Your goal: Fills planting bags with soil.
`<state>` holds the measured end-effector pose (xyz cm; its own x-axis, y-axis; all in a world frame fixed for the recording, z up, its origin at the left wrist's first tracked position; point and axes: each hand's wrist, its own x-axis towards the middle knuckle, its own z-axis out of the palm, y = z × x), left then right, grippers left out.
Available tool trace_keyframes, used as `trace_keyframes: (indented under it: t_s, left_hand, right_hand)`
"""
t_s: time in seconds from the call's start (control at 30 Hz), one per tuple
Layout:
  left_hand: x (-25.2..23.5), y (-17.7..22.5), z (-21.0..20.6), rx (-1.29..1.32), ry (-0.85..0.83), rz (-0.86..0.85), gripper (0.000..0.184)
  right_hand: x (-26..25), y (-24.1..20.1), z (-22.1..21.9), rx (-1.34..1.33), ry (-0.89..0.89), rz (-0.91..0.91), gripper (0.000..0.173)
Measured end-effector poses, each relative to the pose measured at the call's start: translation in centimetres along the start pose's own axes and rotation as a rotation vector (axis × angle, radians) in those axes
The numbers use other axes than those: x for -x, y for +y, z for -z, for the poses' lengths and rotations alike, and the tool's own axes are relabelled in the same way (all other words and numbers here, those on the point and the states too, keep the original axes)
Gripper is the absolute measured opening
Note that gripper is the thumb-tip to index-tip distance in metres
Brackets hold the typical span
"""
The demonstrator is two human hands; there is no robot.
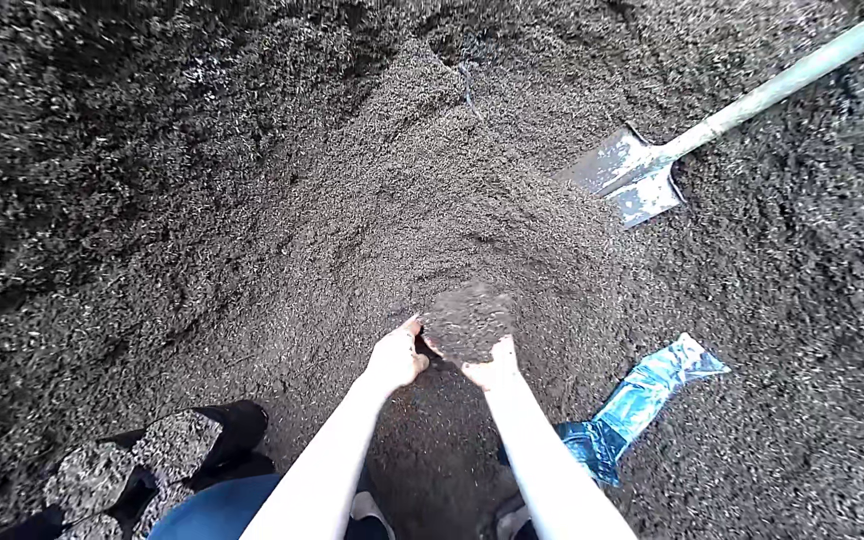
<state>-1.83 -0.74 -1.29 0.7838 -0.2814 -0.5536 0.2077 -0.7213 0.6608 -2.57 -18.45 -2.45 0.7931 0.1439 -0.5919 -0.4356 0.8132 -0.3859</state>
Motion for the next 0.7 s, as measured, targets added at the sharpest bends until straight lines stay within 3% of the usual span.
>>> trace_keyframes:
  t_s: [0.1, 0.13, 0.23, 0.37, 0.43, 0.5, 0.6, 0.7]
  left_hand:
    - [0.7, -0.2, 0.2, 0.031, 0.055, 0.052, 0.081]
    - [1.0, -0.4, 0.3, 0.026, 0.07, 0.069, 0.081]
    - [1.9, -1.2, 0.1, -0.012, 0.067, 0.067, 0.081]
    - [1.9, -2.0, 0.0, -0.025, 0.074, 0.061, 0.09]
    - [2.1, -2.1, 0.0, -0.02, 0.073, 0.054, 0.086]
    - [2.8, -1.4, 0.3, -0.024, 0.07, 0.044, 0.083]
    - [3.3, -0.9, 0.7, 0.001, 0.108, 0.011, 0.082]
    - [2.7, -2.5, 0.2, -0.058, 0.094, 0.046, 0.082]
  right_hand:
    - [-0.1, 2.1, -0.7, 0.358, -0.012, 0.13, 0.036]
    - [0.2, 2.3, -0.8, 0.475, -0.04, 0.169, 0.032]
    - [1.4, 2.0, -1.7, 0.859, -0.154, 0.195, 0.045]
    - [0.9, 0.9, -2.4, 1.548, 0.048, 0.316, 0.051]
    - [-0.1, 0.9, -1.9, 1.986, 0.126, 0.219, 0.06]
    - [-0.1, 1.1, -2.3, 2.203, 0.087, 0.112, 0.04]
    - [0.6, -0.2, -1.9, 2.086, -0.011, 0.253, 0.033]
    - [0.1, -1.2, 3.6, 1.535, 0.022, 0.176, 0.048]
